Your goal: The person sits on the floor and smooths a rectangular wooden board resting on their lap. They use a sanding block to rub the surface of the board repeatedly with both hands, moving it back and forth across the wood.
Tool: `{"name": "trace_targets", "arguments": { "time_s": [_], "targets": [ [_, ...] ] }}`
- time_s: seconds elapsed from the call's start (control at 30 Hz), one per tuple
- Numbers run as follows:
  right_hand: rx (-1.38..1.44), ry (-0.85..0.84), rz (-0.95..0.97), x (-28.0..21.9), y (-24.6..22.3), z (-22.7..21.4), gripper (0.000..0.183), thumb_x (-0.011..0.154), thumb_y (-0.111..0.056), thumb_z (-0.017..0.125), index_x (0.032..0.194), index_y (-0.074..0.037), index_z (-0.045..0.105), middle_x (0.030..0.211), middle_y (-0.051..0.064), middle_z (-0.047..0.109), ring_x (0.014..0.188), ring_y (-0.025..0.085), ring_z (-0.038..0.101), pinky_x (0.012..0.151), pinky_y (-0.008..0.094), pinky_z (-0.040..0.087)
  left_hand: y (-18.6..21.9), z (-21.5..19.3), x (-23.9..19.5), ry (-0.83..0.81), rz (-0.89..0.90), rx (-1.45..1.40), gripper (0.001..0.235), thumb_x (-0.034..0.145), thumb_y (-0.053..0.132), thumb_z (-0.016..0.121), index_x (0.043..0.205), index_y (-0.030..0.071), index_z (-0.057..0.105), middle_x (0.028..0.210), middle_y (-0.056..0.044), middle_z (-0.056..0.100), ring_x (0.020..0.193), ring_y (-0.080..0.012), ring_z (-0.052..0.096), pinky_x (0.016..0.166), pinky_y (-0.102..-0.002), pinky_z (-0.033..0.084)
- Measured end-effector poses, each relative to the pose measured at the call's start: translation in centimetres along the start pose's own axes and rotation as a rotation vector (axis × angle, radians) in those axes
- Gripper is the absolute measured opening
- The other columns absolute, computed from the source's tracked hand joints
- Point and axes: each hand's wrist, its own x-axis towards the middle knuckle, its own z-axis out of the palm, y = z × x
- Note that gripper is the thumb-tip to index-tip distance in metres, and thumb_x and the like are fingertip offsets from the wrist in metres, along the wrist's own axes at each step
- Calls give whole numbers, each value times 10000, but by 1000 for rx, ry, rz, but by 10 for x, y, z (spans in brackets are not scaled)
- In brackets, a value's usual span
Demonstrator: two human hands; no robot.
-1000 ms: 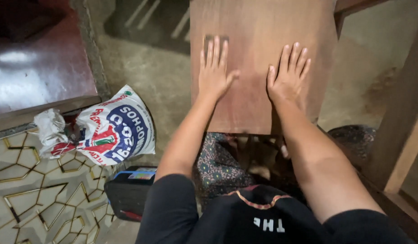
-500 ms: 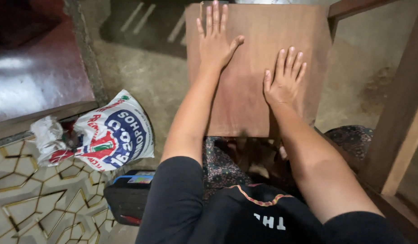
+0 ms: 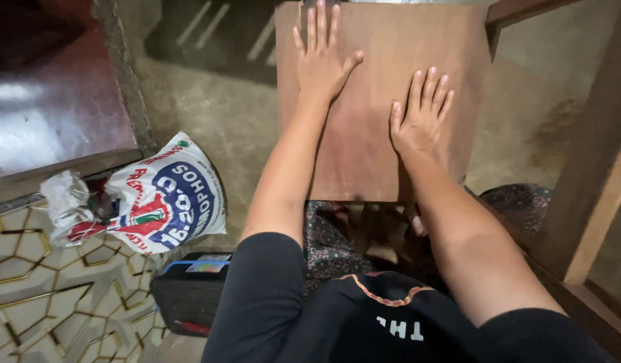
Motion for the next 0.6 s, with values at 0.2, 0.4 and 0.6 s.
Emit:
{"name": "trace_targets", "arguments": {
  "time_s": [0.2,0.4,0.6],
  "targets": [
    [57,-9,4,2,3,6,643,1193,-432,426,1714,-76,298,1752,166,198,1611,439,161,1313,621,147,-1,-5,-12,-37,-3,-31,1043,1069,940,312,1759,203,48,1800,-74,-20,1672,-269,-11,1347,-580,50],
    [61,-65,20,0,-2,-3,662,1185,-390,522,1708,-51,298,1743,190,208,1597,447,162,1300,620,149,-5,16,-63,41,52,39,1070,992,934,161,1756,189,79,1807,-81,31,1685,-279,49,1347,-582,102],
    [6,31,3,-2,-3,0,640,1186,-436,452,1690,-55,348,1726,189,279,1587,445,235,1295,610,198,-6,11,-18,35,49,-45,1077,973,940,183,1760,207,110,1800,-73,19,1685,-280,50,1343,-601,77]
  ]
}}
